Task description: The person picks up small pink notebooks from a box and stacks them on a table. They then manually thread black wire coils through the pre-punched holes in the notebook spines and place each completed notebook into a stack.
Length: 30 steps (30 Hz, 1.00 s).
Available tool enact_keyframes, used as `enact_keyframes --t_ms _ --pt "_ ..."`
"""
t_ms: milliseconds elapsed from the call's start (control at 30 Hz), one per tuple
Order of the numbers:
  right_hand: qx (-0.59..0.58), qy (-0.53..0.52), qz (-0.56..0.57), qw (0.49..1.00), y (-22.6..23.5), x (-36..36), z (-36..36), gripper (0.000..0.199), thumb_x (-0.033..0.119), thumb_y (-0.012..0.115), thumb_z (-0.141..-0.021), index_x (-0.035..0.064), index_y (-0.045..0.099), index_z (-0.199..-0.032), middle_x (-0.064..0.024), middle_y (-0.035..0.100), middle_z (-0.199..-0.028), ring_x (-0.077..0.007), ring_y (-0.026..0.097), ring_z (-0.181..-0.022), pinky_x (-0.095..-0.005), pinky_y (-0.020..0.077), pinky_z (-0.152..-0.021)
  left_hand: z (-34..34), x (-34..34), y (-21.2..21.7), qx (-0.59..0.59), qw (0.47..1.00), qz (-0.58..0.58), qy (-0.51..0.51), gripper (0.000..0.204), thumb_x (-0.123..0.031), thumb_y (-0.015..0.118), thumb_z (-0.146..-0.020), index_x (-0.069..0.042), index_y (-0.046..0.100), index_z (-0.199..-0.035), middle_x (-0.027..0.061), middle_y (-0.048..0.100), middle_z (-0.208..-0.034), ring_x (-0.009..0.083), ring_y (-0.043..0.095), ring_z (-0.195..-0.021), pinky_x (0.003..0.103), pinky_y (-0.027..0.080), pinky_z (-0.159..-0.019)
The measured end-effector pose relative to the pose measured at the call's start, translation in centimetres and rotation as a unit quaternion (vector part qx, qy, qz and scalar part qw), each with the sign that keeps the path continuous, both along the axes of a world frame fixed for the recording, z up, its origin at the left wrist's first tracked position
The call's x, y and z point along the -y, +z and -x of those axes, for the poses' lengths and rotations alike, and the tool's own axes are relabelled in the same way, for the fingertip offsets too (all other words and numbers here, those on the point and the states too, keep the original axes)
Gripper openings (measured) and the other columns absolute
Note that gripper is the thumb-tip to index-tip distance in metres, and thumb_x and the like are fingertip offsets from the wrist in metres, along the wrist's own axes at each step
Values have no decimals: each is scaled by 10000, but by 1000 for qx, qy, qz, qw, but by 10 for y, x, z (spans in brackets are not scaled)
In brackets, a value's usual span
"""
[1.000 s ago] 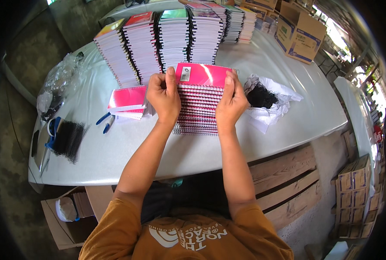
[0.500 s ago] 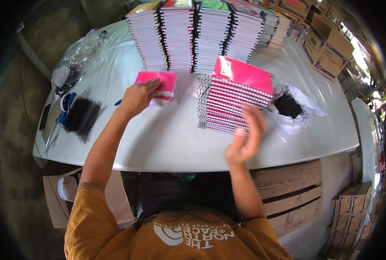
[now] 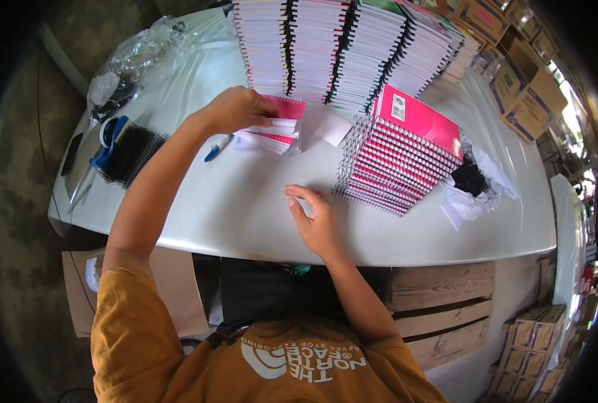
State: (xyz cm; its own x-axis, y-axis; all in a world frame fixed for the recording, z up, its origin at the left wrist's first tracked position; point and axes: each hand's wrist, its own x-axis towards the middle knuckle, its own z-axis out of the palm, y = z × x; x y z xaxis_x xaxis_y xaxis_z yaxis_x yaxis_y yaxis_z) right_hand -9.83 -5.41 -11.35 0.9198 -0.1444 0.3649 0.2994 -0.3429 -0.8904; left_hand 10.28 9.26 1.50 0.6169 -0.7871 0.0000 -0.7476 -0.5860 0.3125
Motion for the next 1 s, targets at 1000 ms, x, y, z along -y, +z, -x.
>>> enact_keyframes --t_ms 1000 --pt "-81 157 -137 975 12 27 7 269 13 640 -838 -14 611 -1103 -99 661 -1035 -87 600 -906 -230 482 -781 147 -53 -94 78 973 154 155 502 -10 614 -674 -57 521 -1165 170 555 -1174 357 501 -1126 422 385 -946"
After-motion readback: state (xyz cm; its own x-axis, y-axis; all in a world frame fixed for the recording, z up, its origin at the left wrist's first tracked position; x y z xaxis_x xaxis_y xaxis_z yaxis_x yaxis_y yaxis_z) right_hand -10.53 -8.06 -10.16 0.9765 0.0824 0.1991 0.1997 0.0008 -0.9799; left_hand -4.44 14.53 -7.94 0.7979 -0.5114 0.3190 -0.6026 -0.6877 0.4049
